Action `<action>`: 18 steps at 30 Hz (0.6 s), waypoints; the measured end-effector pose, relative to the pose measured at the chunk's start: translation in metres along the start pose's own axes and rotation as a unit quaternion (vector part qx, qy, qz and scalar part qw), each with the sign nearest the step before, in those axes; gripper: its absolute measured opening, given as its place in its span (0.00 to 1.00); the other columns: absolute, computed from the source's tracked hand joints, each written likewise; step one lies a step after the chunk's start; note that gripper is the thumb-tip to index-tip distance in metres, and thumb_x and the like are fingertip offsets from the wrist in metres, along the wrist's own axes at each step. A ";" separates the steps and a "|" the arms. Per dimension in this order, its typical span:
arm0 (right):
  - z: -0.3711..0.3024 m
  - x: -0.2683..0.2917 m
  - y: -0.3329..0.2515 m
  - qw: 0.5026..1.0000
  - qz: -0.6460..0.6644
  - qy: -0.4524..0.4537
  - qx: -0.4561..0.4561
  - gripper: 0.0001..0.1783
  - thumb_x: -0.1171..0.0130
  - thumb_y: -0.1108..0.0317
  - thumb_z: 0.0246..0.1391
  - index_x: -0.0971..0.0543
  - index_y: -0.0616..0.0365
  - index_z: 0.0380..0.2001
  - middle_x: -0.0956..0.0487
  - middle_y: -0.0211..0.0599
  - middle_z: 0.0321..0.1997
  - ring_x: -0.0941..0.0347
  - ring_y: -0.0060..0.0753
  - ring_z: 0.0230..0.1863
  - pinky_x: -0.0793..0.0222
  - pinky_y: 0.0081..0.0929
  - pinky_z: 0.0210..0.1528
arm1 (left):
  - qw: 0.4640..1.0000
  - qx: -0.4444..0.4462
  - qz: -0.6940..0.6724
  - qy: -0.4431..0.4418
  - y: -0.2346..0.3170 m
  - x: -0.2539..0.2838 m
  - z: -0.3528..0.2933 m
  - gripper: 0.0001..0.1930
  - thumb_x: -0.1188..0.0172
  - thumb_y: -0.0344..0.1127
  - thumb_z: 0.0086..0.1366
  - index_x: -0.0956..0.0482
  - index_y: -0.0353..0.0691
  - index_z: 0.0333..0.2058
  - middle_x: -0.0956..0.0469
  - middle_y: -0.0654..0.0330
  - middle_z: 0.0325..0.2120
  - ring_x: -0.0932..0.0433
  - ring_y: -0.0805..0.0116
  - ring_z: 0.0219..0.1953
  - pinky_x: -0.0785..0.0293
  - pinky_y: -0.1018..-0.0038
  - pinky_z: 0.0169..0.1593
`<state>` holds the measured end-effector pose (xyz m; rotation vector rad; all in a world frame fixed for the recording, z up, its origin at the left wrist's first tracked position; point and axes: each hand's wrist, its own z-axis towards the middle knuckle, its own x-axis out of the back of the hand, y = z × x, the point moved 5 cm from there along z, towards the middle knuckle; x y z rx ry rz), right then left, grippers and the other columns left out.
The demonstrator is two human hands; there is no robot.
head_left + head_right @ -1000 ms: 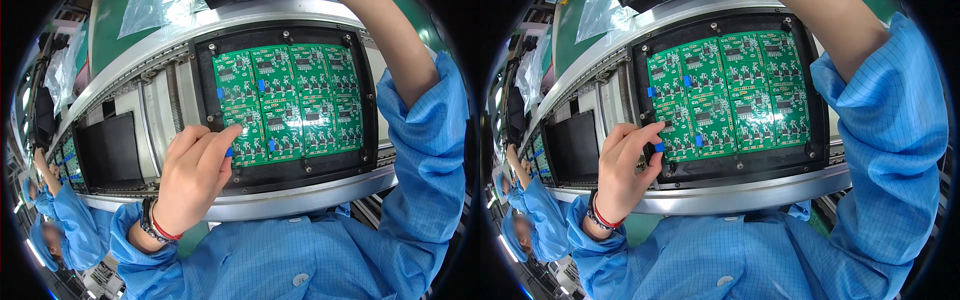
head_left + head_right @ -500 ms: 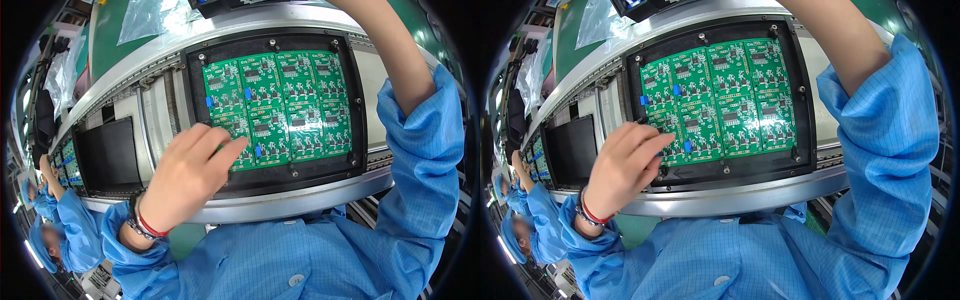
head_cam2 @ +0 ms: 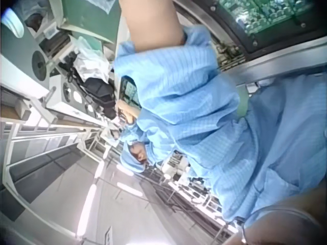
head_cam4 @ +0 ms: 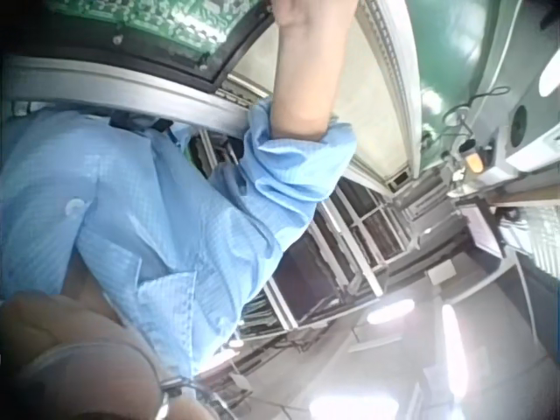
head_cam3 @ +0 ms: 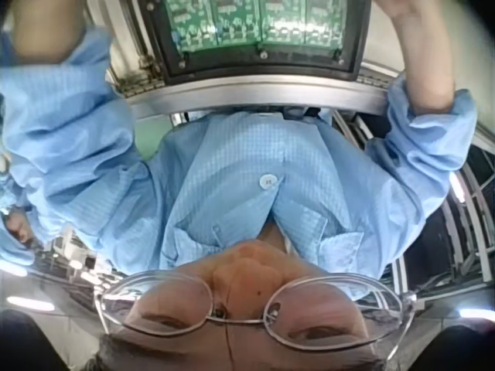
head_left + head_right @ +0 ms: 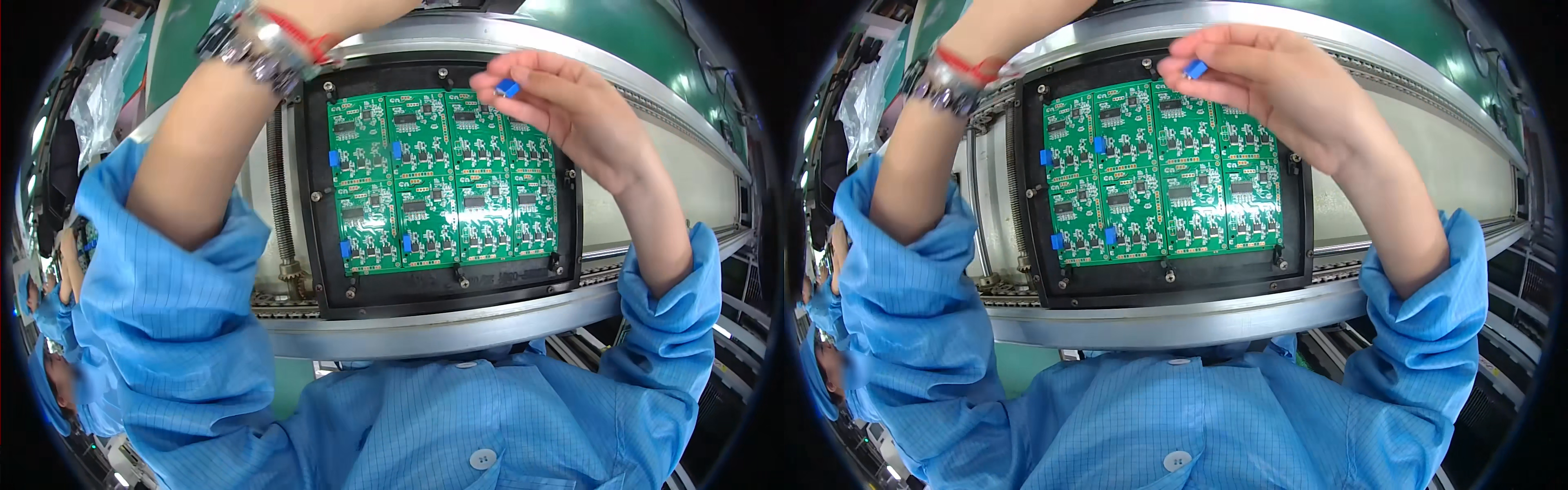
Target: The person places fixtures onto a conveyor line, fits circuit boards into the fixtures, and inserts electronic components onto the boards by hand.
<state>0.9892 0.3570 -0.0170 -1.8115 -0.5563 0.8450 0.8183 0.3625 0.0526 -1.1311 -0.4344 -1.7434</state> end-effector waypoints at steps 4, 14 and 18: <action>-0.010 0.008 0.010 0.999 -0.026 0.011 -0.035 0.14 0.51 0.73 0.63 0.25 0.72 0.46 0.23 0.48 0.50 0.26 0.34 0.54 0.30 0.24 0.61 | 0.991 0.036 -0.058 -0.115 -0.011 -0.030 0.011 0.07 0.45 0.26 0.54 0.19 0.35 0.31 0.21 0.46 0.27 0.21 0.48 0.34 0.24 0.62 0.40; -0.015 -0.024 0.017 0.926 -0.353 0.013 0.133 0.15 0.43 0.85 0.50 0.20 0.64 0.43 0.20 0.34 0.43 0.25 0.23 0.45 0.30 0.21 0.51 | 0.996 0.030 -0.051 -0.070 -0.016 -0.022 0.010 0.06 0.44 0.27 0.54 0.18 0.36 0.27 0.21 0.47 0.24 0.20 0.51 0.33 0.24 0.62 0.40; -0.014 -0.027 0.025 0.909 -0.392 0.020 0.138 0.16 0.44 0.86 0.48 0.21 0.64 0.42 0.20 0.35 0.43 0.25 0.23 0.43 0.29 0.21 0.45 | 0.993 0.040 -0.097 -0.058 -0.015 -0.023 0.010 0.07 0.45 0.27 0.54 0.18 0.35 0.26 0.21 0.47 0.25 0.20 0.50 0.33 0.24 0.62 0.40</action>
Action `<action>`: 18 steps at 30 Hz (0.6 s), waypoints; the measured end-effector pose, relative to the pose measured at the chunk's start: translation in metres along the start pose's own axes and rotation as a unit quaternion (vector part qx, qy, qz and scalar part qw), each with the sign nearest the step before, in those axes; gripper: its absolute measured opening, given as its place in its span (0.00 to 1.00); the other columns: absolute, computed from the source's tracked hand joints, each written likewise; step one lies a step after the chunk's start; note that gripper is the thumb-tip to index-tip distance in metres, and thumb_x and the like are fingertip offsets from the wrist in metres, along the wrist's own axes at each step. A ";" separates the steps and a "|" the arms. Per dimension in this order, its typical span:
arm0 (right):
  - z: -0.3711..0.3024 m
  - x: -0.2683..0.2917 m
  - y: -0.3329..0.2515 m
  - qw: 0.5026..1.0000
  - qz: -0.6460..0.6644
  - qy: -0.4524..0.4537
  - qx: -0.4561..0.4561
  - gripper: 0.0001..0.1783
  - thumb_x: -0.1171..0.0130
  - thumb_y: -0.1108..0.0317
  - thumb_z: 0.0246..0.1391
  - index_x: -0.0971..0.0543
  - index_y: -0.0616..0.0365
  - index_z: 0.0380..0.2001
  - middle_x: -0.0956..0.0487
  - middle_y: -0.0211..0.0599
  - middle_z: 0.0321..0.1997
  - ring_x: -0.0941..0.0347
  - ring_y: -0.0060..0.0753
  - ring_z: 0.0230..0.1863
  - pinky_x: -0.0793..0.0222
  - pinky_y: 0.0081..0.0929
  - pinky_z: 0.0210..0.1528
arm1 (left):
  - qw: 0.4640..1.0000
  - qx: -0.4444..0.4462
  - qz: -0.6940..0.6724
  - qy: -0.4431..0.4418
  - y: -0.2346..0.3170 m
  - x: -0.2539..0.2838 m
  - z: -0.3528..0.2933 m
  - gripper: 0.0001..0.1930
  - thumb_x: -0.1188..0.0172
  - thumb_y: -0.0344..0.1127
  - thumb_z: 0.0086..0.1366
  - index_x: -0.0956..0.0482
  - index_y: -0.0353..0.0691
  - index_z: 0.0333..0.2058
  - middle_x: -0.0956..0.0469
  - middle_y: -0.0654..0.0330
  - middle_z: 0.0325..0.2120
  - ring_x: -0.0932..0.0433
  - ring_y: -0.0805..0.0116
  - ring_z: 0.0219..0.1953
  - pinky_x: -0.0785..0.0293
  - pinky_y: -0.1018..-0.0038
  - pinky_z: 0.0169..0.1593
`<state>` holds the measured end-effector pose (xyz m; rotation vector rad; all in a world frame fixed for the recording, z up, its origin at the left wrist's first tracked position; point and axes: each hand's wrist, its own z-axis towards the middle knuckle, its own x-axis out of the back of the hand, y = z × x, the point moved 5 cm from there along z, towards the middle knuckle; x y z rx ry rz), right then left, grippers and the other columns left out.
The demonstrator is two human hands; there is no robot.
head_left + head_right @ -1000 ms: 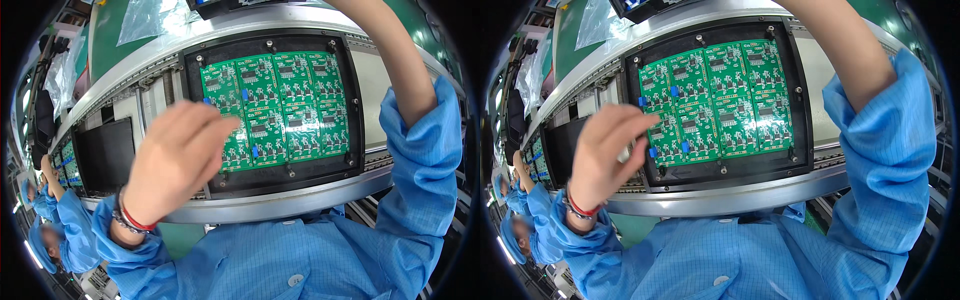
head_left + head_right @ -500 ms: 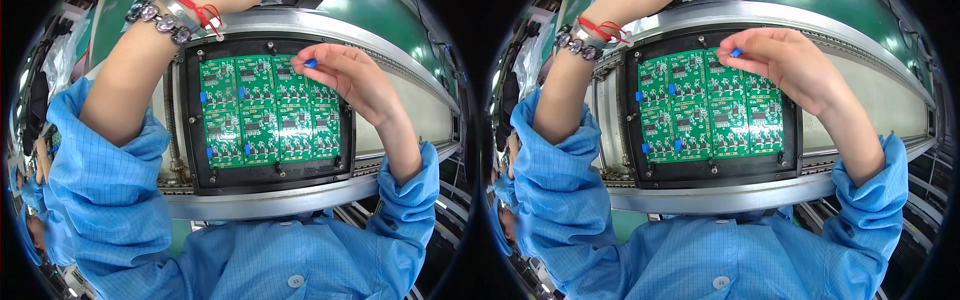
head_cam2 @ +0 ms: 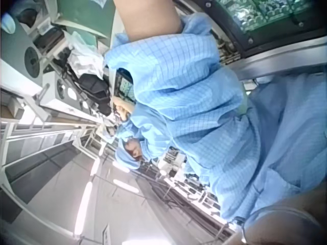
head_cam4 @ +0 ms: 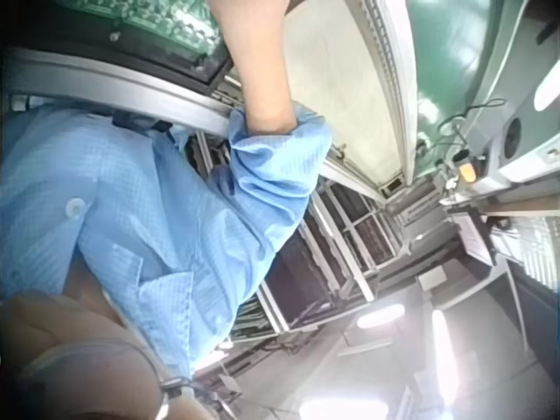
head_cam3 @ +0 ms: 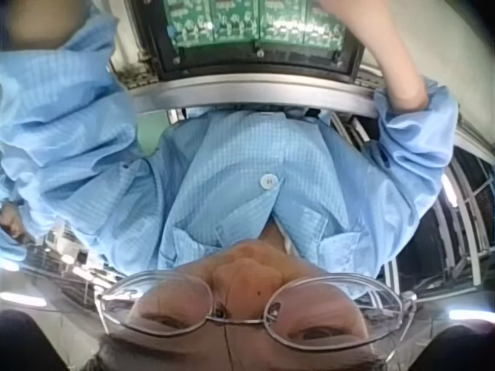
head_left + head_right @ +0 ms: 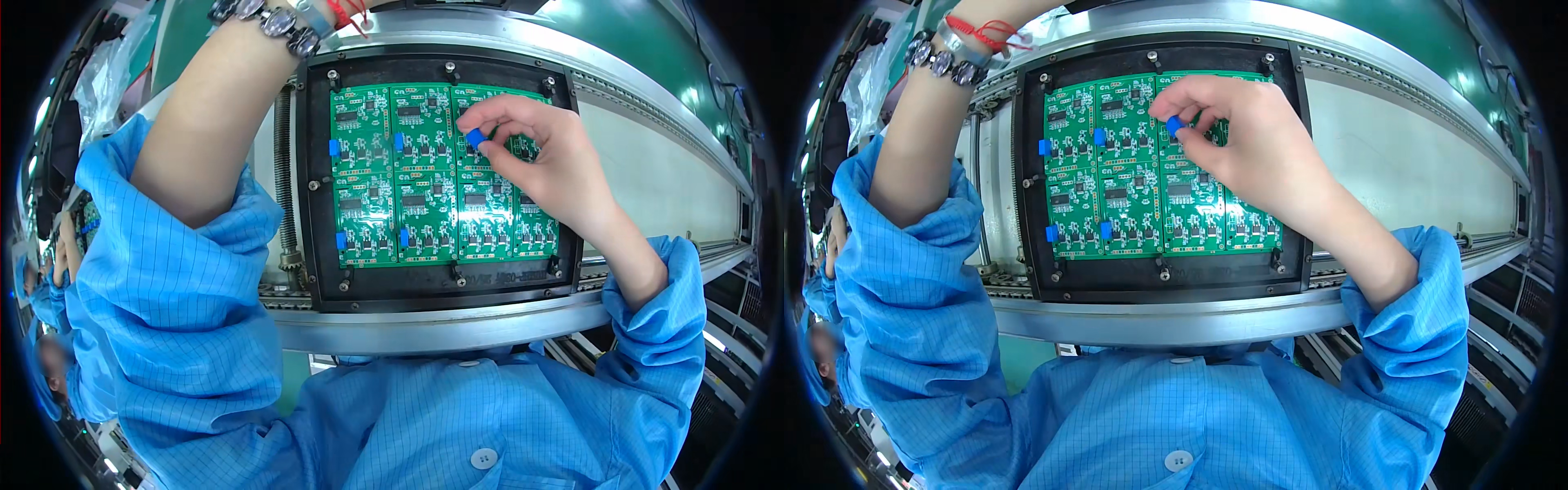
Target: The person places fixtures onto a conveyor line, fits circuit boards into the fixtures, and inserts electronic components onto the boards by hand.
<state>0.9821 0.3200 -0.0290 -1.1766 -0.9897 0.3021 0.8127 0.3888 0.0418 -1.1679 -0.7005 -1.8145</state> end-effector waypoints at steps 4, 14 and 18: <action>0.001 -0.004 -0.001 0.998 -0.034 0.015 0.056 0.18 0.43 0.86 0.47 0.23 0.63 0.44 0.20 0.36 0.41 0.24 0.25 0.42 0.28 0.23 0.43 | 0.999 0.028 -0.044 0.007 0.015 0.011 -0.005 0.06 0.43 0.28 0.53 0.18 0.34 0.26 0.21 0.47 0.25 0.21 0.49 0.32 0.24 0.63 0.40; 0.006 -0.009 -0.008 0.994 -0.083 0.033 0.066 0.18 0.42 0.84 0.46 0.24 0.62 0.43 0.20 0.38 0.39 0.22 0.30 0.40 0.27 0.25 0.43 | 0.987 -0.017 -0.147 0.070 0.021 0.024 -0.016 0.06 0.40 0.23 0.52 0.20 0.31 0.30 0.20 0.51 0.29 0.21 0.59 0.29 0.24 0.71 0.35; 0.005 -0.015 -0.026 0.956 -0.237 0.028 0.169 0.19 0.39 0.81 0.45 0.25 0.62 0.43 0.21 0.41 0.41 0.23 0.38 0.39 0.26 0.31 0.42 | 0.930 0.086 -0.349 0.080 0.042 0.045 -0.035 0.03 0.39 0.23 0.54 0.19 0.32 0.30 0.20 0.56 0.25 0.22 0.70 0.27 0.25 0.77 0.34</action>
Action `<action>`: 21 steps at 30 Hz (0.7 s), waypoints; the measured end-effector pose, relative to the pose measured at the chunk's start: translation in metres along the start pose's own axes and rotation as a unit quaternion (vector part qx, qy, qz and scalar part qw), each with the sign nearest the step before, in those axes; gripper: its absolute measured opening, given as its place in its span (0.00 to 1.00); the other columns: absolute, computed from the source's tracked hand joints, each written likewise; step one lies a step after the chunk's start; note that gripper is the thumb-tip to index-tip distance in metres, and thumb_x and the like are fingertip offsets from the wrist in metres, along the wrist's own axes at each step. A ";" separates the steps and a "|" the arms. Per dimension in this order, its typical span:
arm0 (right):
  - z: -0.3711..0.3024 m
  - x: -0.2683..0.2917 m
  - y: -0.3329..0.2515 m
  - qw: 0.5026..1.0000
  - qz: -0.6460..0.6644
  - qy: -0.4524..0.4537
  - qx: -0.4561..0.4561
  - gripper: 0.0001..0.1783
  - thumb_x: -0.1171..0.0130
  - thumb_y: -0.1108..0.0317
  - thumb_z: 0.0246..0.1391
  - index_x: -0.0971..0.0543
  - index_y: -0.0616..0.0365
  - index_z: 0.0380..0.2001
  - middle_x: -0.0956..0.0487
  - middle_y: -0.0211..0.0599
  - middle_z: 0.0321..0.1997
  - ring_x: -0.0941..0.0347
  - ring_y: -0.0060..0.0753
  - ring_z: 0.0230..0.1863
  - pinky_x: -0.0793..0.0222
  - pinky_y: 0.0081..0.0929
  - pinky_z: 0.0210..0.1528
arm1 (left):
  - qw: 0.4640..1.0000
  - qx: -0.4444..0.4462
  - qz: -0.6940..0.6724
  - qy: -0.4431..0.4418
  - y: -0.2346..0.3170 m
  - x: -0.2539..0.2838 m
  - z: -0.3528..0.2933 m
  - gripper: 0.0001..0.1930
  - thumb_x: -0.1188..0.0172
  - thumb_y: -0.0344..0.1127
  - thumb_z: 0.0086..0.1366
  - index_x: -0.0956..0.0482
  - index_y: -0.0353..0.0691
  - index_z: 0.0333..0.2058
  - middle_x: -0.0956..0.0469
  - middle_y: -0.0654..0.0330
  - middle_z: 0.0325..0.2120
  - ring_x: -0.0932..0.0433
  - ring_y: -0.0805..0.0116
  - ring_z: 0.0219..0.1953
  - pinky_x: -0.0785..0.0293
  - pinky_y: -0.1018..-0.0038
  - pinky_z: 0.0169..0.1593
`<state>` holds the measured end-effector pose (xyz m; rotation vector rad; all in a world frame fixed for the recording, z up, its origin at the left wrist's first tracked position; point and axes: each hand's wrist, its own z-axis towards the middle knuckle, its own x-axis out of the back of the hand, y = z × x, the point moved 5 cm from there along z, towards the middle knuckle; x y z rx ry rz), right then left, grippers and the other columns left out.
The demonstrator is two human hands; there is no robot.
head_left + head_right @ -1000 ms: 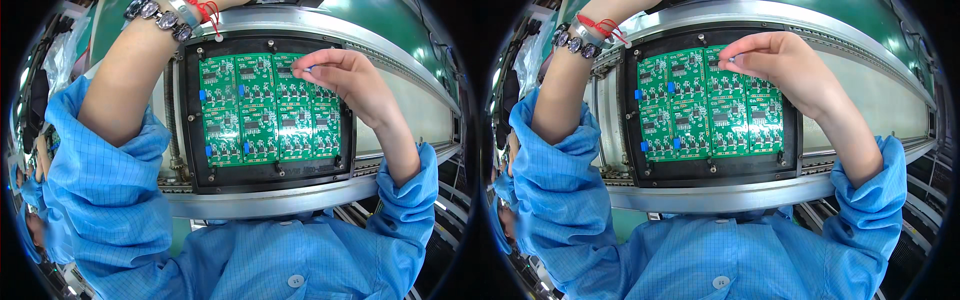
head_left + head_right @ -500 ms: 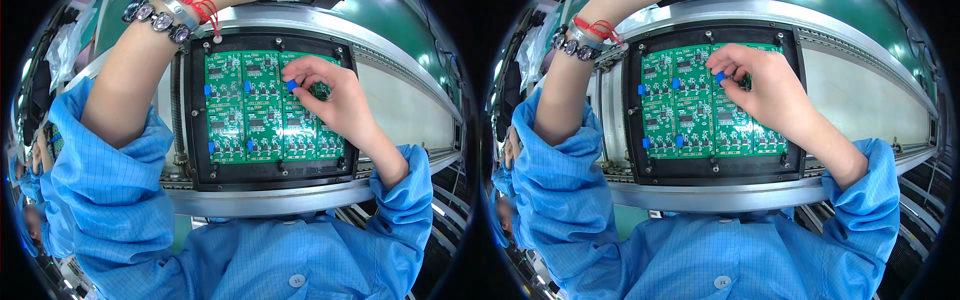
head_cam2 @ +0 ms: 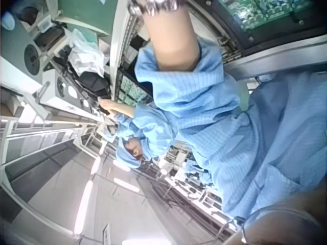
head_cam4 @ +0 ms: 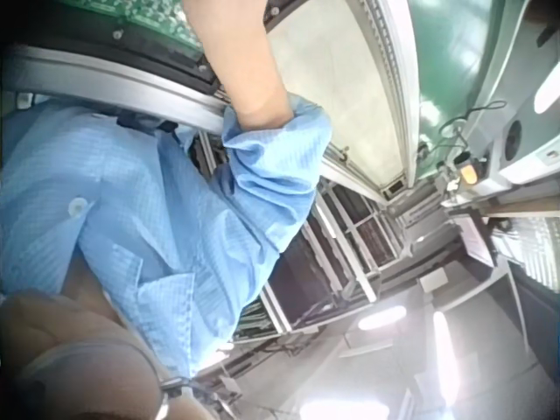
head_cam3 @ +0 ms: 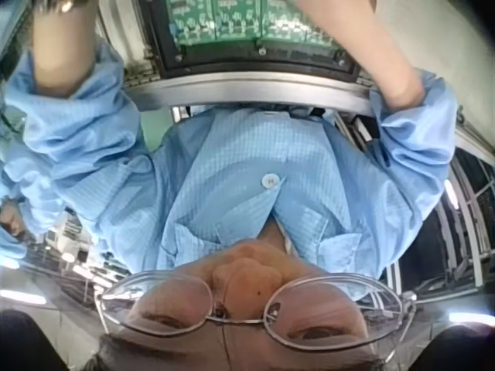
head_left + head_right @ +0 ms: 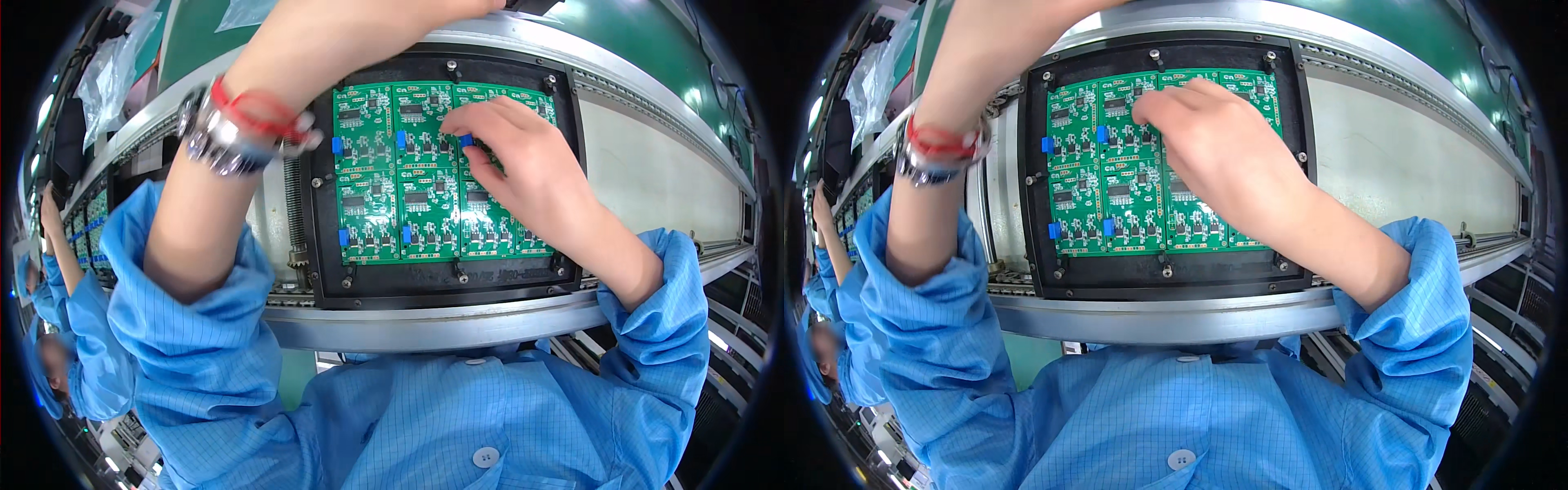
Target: The person places fixtures onto a conveyor line, fits circuit boards into the fixtures, and inserts electronic components onto the boards by hand.
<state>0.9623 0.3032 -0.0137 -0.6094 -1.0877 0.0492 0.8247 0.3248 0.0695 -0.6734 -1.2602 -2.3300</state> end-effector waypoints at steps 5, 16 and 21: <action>-0.001 0.006 0.009 0.996 0.088 -0.013 -0.024 0.19 0.39 0.80 0.47 0.25 0.63 0.45 0.22 0.42 0.43 0.23 0.40 0.38 0.25 0.33 0.42 | 0.957 0.186 -0.210 -0.074 -0.012 -0.013 -0.057 0.09 0.38 0.20 0.58 0.18 0.34 0.38 0.22 0.59 0.37 0.20 0.71 0.38 0.24 0.77 0.43; 0.005 0.053 0.052 0.970 0.206 -0.028 -0.130 0.14 0.43 0.68 0.59 0.25 0.62 0.47 0.22 0.34 0.47 0.26 0.26 0.45 0.28 0.27 0.48 | 0.858 0.394 -0.330 -0.003 0.023 -0.029 -0.114 0.08 0.38 0.17 0.58 0.19 0.29 0.37 0.22 0.56 0.40 0.19 0.69 0.42 0.21 0.79 0.45; -0.009 0.033 0.062 0.967 0.229 0.006 -0.113 0.15 0.43 0.66 0.59 0.25 0.62 0.46 0.22 0.35 0.44 0.25 0.28 0.44 0.27 0.27 0.47 | 0.915 0.348 -0.204 -0.002 0.025 -0.052 -0.138 0.09 0.39 0.16 0.56 0.18 0.32 0.36 0.20 0.57 0.38 0.19 0.71 0.39 0.22 0.78 0.45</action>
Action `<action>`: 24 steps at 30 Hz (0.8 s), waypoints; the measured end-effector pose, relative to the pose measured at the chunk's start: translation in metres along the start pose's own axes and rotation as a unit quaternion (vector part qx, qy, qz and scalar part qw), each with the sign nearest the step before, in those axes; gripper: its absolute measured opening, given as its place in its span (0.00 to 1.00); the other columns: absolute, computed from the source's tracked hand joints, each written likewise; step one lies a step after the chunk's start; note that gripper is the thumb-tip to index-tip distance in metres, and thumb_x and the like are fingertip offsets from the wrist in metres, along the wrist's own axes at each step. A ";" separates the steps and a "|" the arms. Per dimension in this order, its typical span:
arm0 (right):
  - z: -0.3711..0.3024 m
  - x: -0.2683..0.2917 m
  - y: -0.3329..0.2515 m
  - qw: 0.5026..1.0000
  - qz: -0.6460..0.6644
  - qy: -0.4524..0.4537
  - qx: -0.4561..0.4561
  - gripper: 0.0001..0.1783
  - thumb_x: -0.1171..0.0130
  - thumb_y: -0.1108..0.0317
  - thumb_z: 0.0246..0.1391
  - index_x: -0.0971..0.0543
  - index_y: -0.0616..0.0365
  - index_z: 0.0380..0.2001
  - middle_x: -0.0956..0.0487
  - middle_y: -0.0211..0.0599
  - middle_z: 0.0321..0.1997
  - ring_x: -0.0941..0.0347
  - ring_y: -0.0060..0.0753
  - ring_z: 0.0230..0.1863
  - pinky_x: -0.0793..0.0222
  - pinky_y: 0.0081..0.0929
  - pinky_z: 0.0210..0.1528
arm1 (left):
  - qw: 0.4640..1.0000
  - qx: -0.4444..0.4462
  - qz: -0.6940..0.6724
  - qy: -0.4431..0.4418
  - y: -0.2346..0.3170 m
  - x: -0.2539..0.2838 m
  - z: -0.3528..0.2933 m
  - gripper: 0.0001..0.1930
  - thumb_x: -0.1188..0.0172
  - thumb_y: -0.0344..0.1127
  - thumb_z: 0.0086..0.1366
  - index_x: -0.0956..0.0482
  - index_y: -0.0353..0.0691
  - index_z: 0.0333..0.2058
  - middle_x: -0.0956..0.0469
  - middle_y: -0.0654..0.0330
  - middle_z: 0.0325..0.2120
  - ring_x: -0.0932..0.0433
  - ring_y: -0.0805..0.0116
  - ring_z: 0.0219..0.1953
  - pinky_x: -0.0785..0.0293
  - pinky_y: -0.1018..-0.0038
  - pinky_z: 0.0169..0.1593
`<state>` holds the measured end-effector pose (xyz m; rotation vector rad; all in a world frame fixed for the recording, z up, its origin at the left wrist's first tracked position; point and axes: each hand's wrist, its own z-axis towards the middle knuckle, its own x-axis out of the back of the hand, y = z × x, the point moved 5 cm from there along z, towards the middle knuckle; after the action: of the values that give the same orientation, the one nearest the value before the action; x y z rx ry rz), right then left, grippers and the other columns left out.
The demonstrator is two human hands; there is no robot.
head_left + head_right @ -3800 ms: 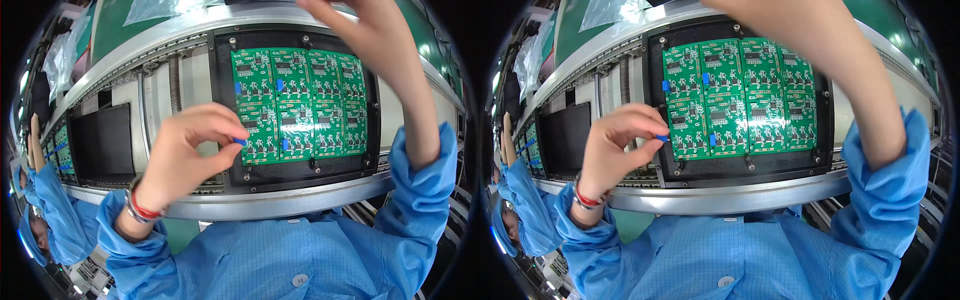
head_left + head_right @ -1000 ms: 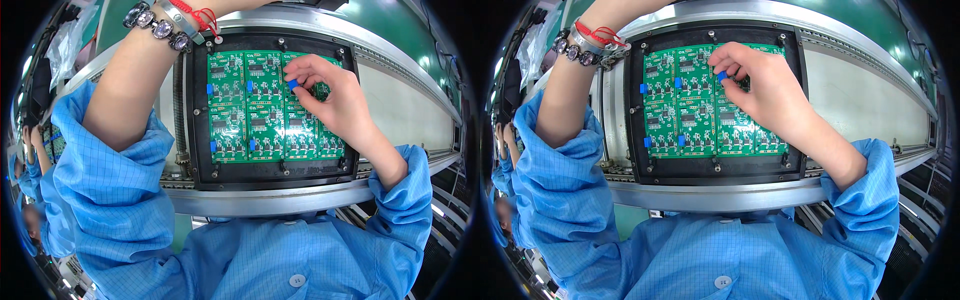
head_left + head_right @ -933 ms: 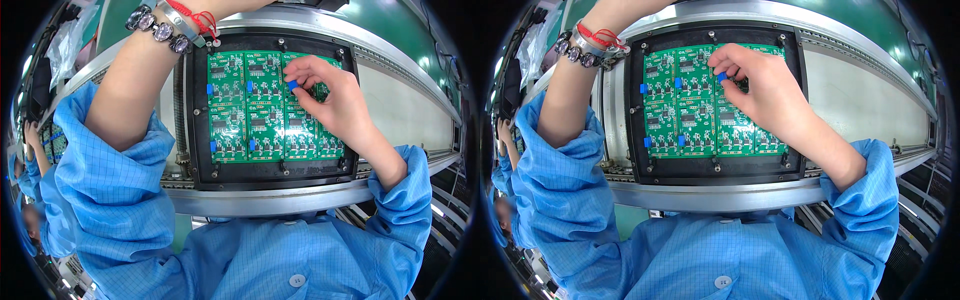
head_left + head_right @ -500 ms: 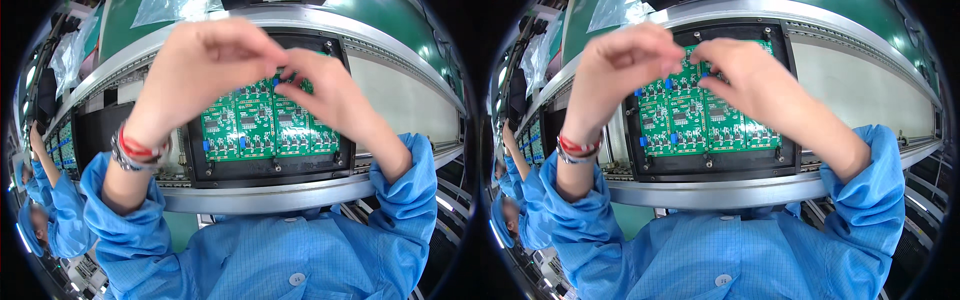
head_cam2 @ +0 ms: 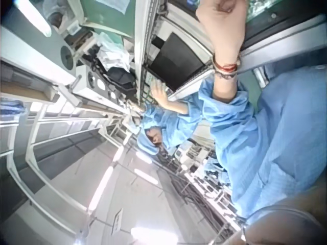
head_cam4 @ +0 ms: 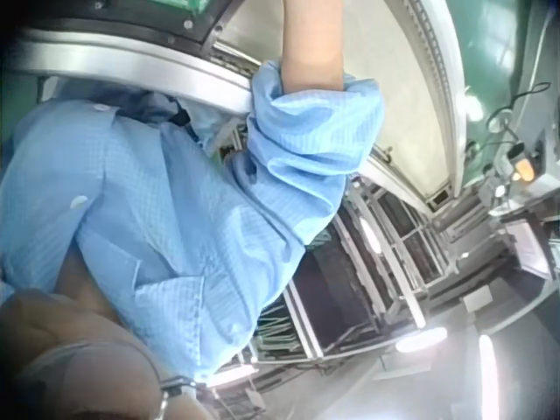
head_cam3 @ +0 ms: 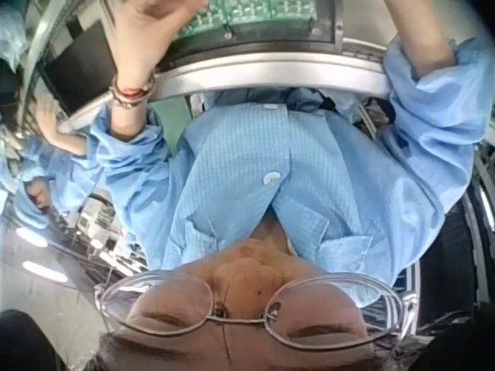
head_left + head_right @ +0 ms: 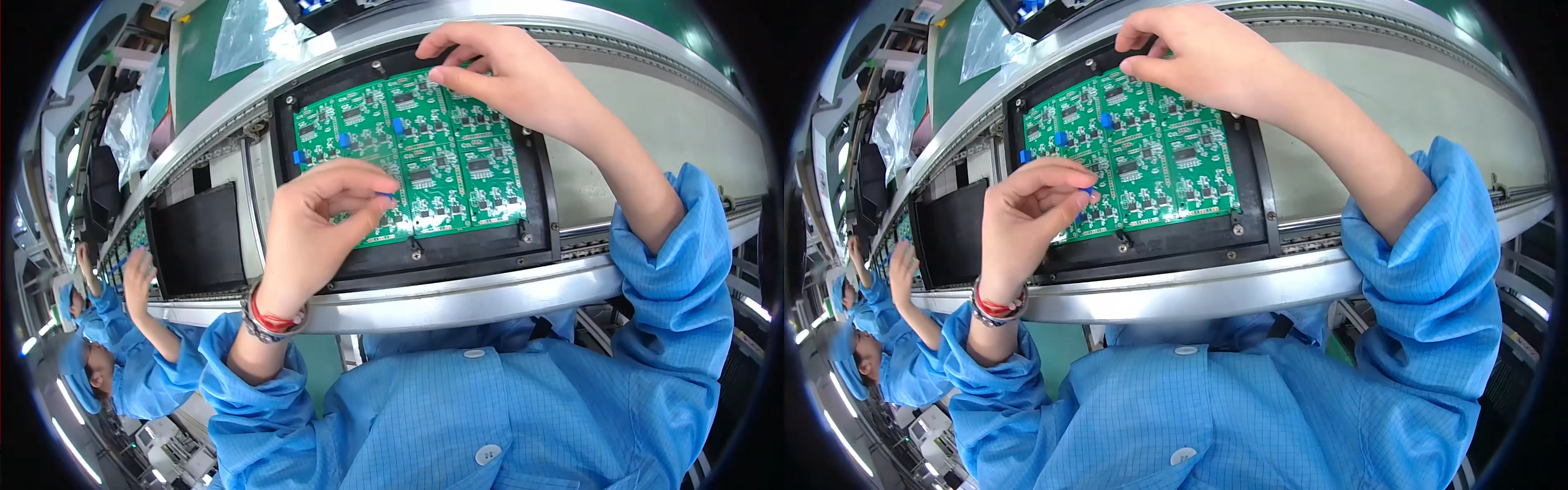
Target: The person places fixtures onto a conveyor line, fits circuit boards into the fixtures, and inserts electronic components onto the boards by hand.
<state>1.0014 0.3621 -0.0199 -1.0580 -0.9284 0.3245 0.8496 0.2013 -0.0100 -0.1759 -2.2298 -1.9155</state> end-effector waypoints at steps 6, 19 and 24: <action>-0.002 0.004 0.002 0.999 -0.009 0.013 0.034 0.15 0.42 0.65 0.58 0.25 0.62 0.45 0.22 0.36 0.43 0.25 0.28 0.41 0.26 0.27 0.44 | 0.963 -0.141 0.230 0.004 0.007 -0.022 -0.007 0.12 0.35 0.19 0.51 0.18 0.38 0.35 0.18 0.59 0.32 0.20 0.67 0.34 0.25 0.76 0.39; -0.008 0.006 -0.003 0.998 -0.047 0.017 0.044 0.15 0.41 0.65 0.57 0.24 0.61 0.45 0.22 0.36 0.43 0.24 0.30 0.40 0.27 0.28 0.42 | 0.959 -0.087 0.266 0.037 0.007 -0.027 -0.014 0.10 0.34 0.21 0.52 0.19 0.36 0.35 0.18 0.58 0.32 0.21 0.69 0.31 0.25 0.76 0.37; -0.006 0.006 -0.003 0.998 -0.028 0.027 0.049 0.14 0.41 0.66 0.57 0.24 0.61 0.44 0.21 0.36 0.42 0.24 0.29 0.39 0.27 0.27 0.40 | 0.935 -0.136 0.328 0.003 0.014 -0.027 -0.012 0.09 0.37 0.22 0.54 0.20 0.35 0.35 0.20 0.57 0.29 0.20 0.58 0.34 0.24 0.70 0.38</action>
<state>1.0090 0.3607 -0.0154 -0.9445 -0.8833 0.2899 0.8798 0.1926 -0.0011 -0.8352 -1.5853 -1.7943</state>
